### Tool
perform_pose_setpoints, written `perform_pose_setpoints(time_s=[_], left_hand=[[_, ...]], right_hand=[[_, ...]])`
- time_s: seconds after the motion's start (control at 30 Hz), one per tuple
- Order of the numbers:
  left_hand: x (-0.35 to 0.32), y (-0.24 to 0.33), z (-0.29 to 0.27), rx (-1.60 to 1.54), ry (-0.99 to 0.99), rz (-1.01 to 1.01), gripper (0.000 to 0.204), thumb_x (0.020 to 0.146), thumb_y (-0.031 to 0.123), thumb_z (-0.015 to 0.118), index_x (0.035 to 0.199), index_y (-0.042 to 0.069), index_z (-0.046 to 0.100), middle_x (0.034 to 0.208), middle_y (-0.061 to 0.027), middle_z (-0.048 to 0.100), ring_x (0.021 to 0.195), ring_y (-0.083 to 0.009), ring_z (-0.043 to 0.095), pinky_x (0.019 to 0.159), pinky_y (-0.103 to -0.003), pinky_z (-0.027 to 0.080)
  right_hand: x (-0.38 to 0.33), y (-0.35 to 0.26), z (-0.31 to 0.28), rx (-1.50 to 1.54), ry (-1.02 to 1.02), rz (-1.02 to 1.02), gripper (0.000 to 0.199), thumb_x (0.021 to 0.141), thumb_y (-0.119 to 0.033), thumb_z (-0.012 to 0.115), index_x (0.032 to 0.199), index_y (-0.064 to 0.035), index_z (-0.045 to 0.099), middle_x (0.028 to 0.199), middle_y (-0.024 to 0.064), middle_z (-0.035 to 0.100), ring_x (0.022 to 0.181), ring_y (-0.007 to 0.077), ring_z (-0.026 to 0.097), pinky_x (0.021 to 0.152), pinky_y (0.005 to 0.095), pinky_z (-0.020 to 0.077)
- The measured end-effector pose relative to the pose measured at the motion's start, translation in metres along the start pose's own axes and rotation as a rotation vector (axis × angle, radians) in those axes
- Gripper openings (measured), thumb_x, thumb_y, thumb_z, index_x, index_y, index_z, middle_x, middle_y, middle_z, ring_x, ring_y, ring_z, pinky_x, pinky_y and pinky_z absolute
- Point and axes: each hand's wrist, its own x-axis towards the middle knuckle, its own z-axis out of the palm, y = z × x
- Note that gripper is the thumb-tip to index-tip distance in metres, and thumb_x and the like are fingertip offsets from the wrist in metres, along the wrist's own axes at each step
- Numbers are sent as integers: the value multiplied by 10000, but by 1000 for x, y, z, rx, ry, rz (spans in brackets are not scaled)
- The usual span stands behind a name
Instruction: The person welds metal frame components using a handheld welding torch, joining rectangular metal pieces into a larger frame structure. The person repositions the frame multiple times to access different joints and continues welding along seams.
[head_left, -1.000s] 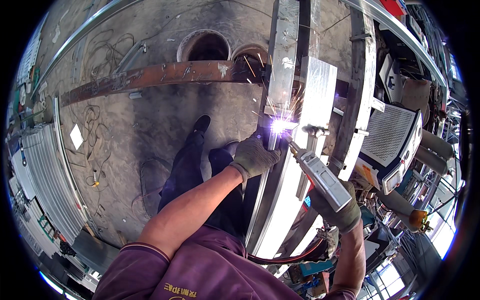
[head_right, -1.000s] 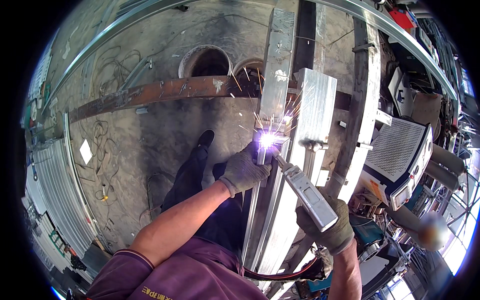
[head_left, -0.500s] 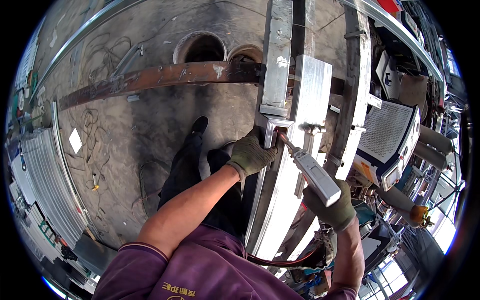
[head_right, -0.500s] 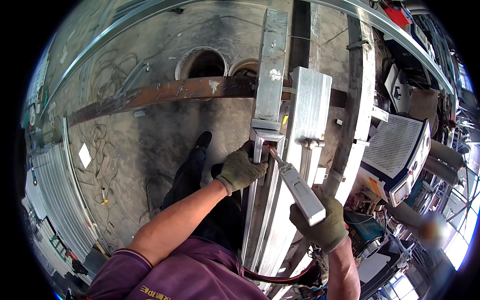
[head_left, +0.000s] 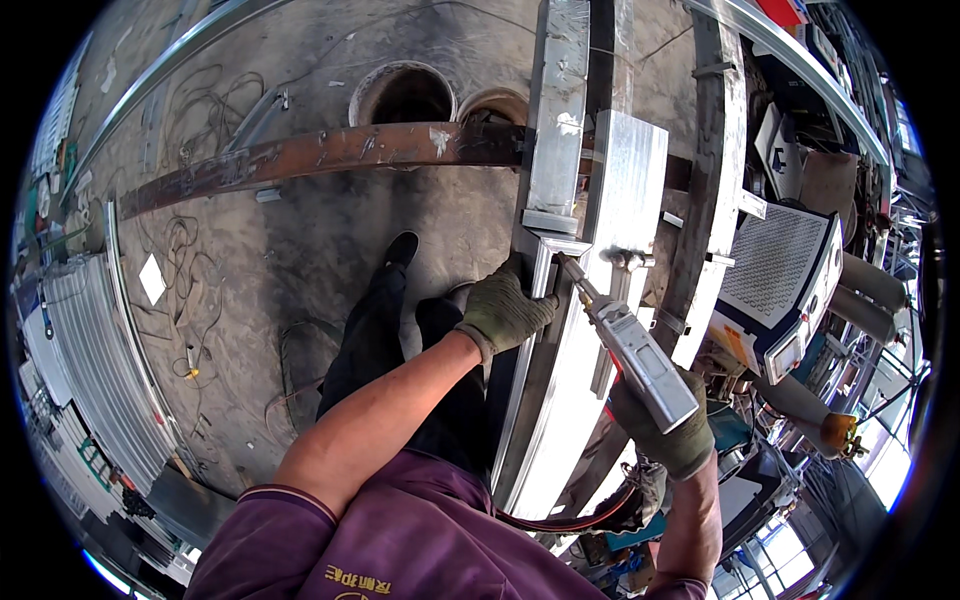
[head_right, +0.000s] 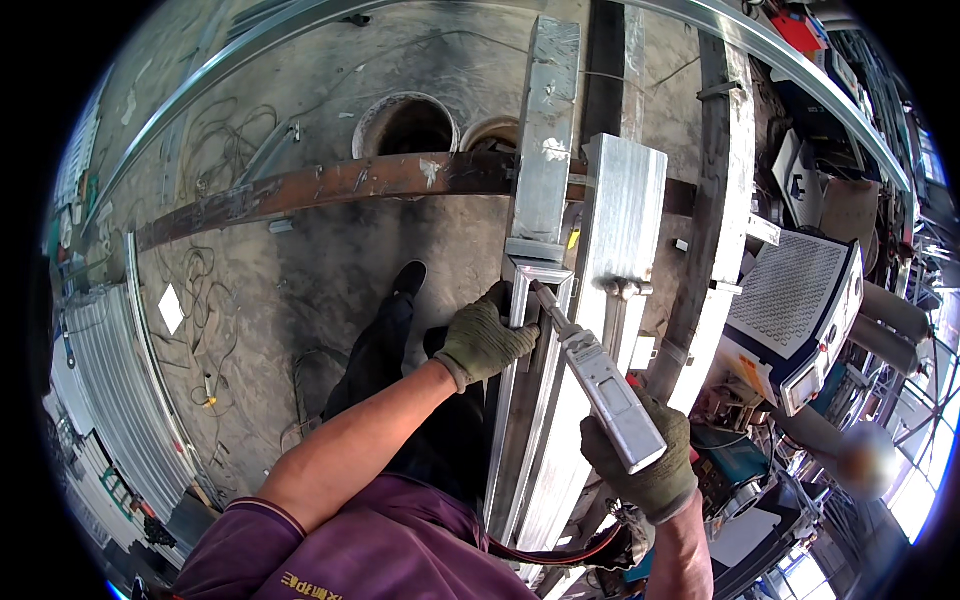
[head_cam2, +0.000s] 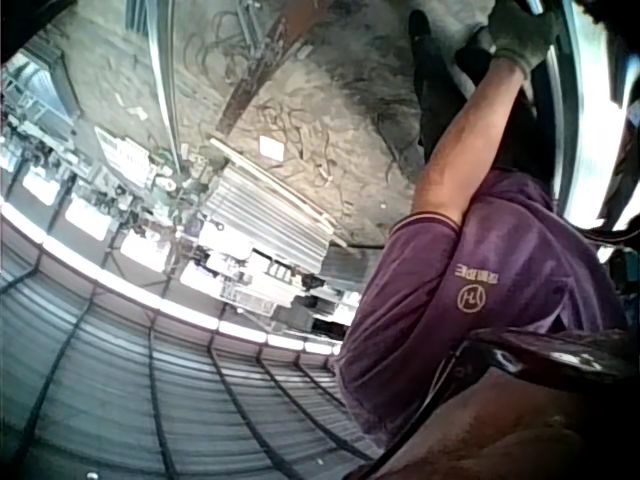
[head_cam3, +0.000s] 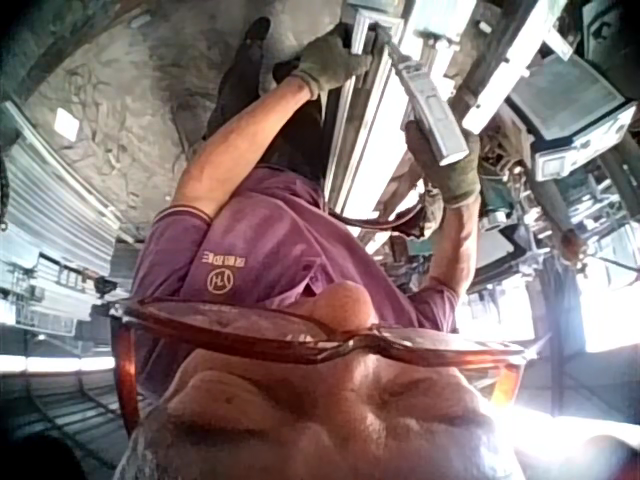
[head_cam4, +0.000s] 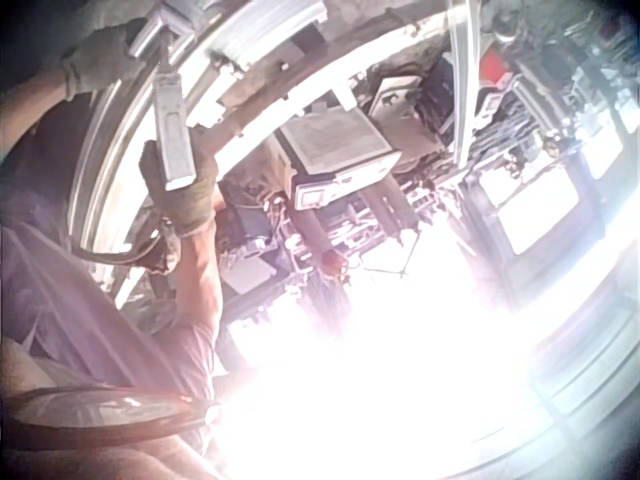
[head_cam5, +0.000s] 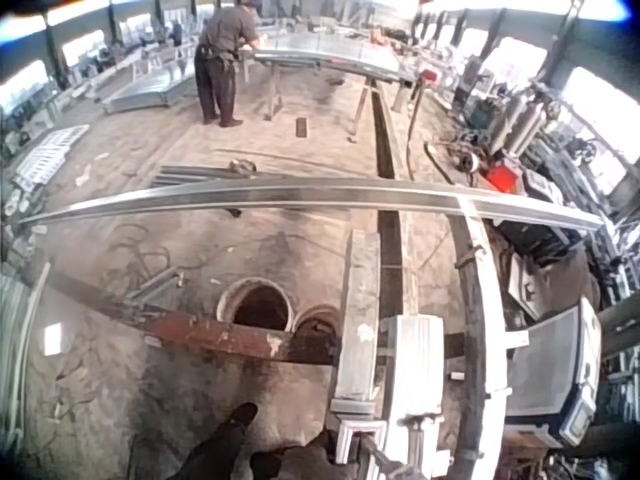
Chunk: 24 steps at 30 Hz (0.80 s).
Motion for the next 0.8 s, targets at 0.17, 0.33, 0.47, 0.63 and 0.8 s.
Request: perform_pose_setpoints(time_s=[0.17,0.33,0.47,0.63,0.8], left_hand=[[-1,4,-1,-14,-2,-12,537,937,451,826,1306,98,660,1052,-126,826,965,-314,812,877,-448,640],[0,3,-2,-7,-32,-41,569,942,448,825,1353,96,649,1080,-129,829,984,-308,816,891,-441,643],[0,-1,-1,17,-32,-8,599,942,440,827,1392,92,641,1104,-117,836,1027,-308,817,925,-434,640],[-3,6,-3,-26,-33,-51,596,955,450,809,1400,91,642,1130,-105,838,1054,-321,813,948,-437,636],[-7,0,10,67,52,-47,539,982,460,773,1355,88,660,1038,-138,831,976,-365,807,903,-479,636]], right_hand=[[1,7,3,-21,-14,-34,305,905,-179,852,1133,6,770,846,115,779,722,279,788,682,381,640],[2,2,2,36,-16,54,311,921,-195,849,1148,4,773,846,100,783,725,251,789,693,367,641],[-7,7,7,280,24,305,316,927,-203,851,1152,3,769,845,90,784,728,230,786,695,359,638],[-6,6,5,197,-2,233,330,912,-204,863,1155,-1,766,847,95,782,723,237,783,690,359,633],[4,-8,6,97,-32,195,335,890,-223,876,1130,-15,767,844,133,769,708,310,775,659,396,615]])
